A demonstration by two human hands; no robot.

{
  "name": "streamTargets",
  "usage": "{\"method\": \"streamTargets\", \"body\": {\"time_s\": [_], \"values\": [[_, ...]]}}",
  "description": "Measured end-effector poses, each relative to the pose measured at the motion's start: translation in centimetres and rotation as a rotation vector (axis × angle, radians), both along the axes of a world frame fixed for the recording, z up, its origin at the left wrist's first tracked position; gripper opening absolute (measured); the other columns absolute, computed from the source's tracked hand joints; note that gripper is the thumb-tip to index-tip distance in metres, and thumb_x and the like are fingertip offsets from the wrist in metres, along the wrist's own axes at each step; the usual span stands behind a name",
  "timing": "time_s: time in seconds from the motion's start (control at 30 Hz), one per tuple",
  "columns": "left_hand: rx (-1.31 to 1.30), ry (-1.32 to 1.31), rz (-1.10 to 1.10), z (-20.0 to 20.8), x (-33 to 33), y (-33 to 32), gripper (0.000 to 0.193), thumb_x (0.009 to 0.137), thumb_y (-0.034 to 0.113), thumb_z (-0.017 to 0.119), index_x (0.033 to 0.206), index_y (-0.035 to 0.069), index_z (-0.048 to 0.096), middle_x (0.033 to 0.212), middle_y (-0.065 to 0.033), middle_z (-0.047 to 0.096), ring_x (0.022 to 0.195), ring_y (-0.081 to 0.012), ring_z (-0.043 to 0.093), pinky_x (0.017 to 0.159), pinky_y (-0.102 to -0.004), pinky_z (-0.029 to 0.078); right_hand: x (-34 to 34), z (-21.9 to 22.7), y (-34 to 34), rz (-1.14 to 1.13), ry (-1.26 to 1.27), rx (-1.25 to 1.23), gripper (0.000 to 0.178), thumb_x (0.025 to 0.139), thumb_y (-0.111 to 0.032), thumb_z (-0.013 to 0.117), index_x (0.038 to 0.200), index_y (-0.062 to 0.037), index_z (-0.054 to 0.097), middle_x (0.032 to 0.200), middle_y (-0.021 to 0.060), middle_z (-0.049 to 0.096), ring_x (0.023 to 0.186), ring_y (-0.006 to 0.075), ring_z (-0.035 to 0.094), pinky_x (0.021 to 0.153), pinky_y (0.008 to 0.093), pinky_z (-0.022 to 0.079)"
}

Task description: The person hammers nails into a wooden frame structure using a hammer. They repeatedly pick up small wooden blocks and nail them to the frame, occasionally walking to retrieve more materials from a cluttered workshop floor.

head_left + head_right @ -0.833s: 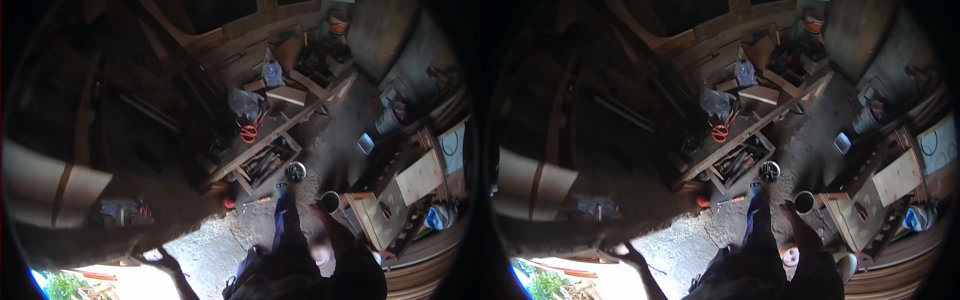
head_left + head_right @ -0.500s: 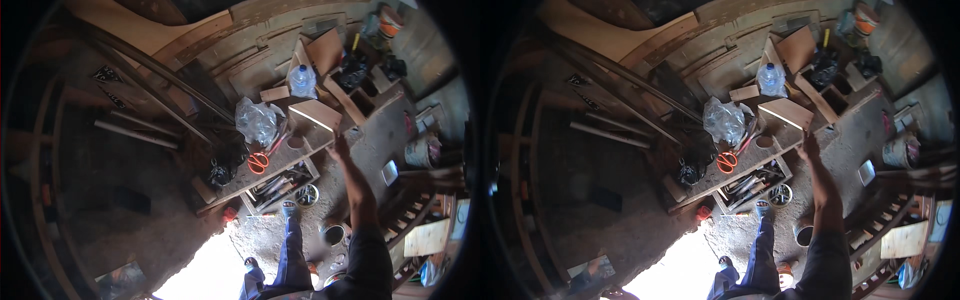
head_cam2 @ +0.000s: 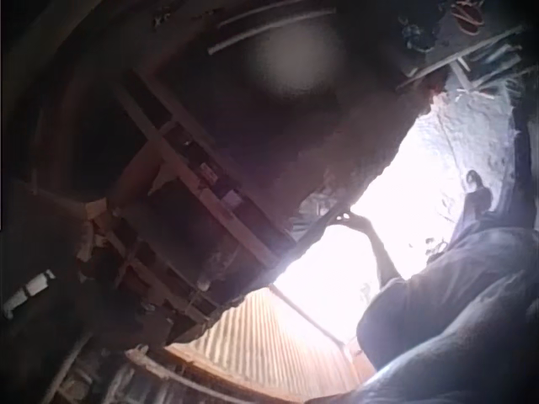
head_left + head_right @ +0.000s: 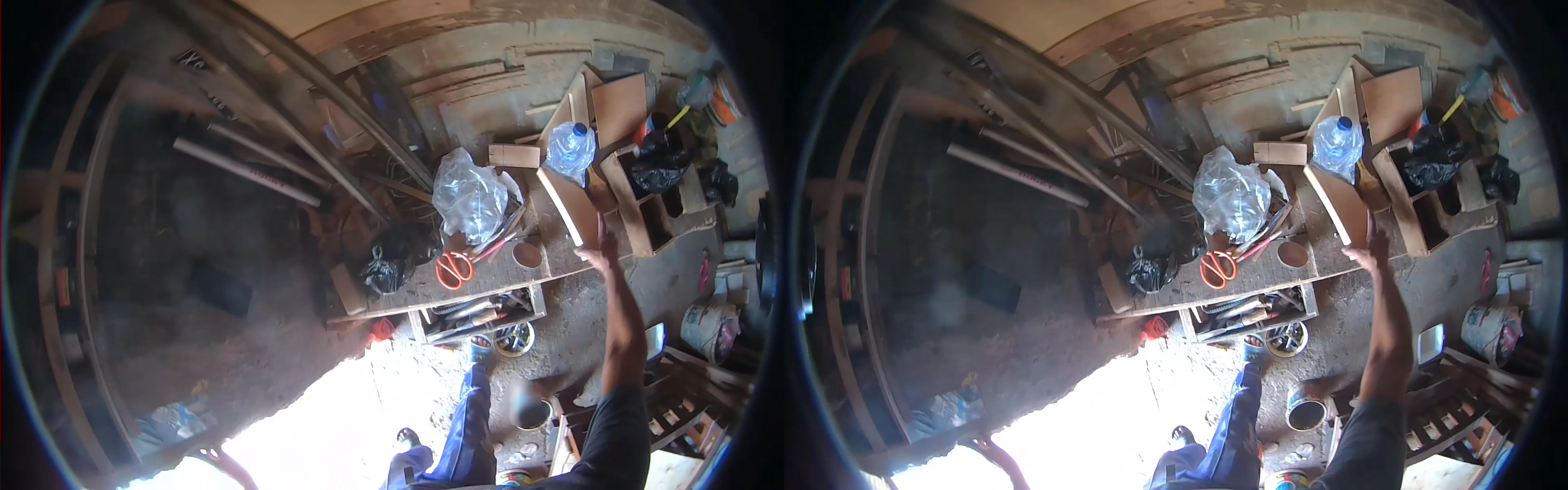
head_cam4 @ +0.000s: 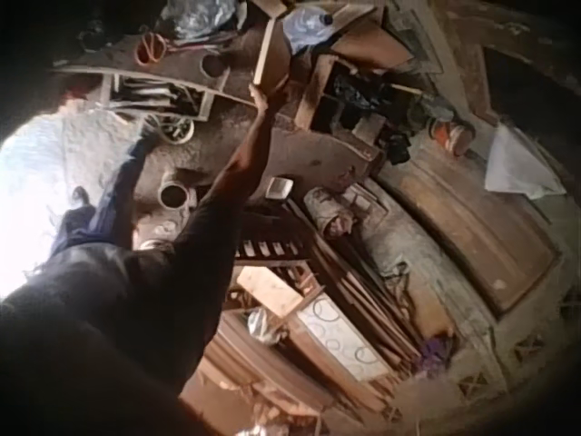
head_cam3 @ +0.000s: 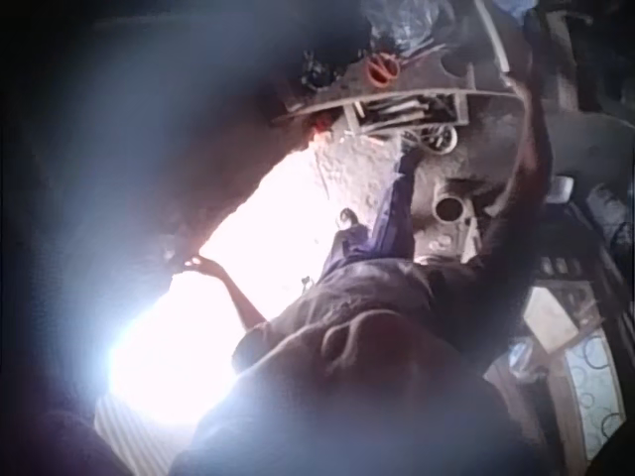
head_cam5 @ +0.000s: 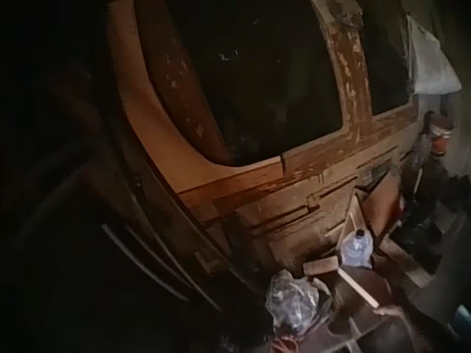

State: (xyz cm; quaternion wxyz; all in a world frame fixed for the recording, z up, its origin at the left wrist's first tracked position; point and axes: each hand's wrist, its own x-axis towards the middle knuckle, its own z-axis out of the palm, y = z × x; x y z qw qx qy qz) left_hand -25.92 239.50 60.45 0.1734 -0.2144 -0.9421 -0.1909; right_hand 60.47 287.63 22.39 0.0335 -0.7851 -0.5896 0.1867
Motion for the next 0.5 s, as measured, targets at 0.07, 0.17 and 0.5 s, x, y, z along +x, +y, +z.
{"method": "streamTargets", "body": {"time_s": [0.07,0.17,0.5], "values": [[0.014,0.008,0.009,-0.1,-0.3,-2.8,0.061,0.096,0.022,0.061,0.147,0.002,0.033,0.157,-0.0180,0.029,0.138,-0.0310,0.039,0.112,-0.0461,0.036,-3.4,-0.3,-3.6,-0.253,0.823,0.256,0.109,0.067,-0.031,0.086,0.155,-0.0190,0.023,0.109,0.0155,0.061,0.100,0.0315,0.063,0.085,0.0415,0.052],[0.128,-0.168,-0.035,3.0,8.9,2.1,0.073,0.101,0.033,0.054,0.158,0.008,0.015,0.160,-0.0183,0.023,0.141,-0.0325,0.036,0.114,-0.0449,0.033,-11.9,9.8,-10.3,-0.456,1.168,0.010,0.066,0.076,-0.026,0.078,0.134,-0.0149,0.048,0.103,0.0037,0.059,0.089,0.0156,0.059,0.077,0.0317,0.050],[0.609,-1.182,-0.457,-10.9,20.2,-10.1,0.088,0.090,0.031,0.073,0.156,0.006,0.021,0.157,-0.0214,0.031,0.131,-0.0299,0.048,0.098,-0.0332,0.047,-35.6,22.8,-41.0,-0.109,1.416,-0.827,0.065,0.080,-0.034,0.072,0.138,-0.0162,0.050,0.112,0.0013,0.061,0.100,0.0172,0.060,0.081,0.0381,0.053]]}}
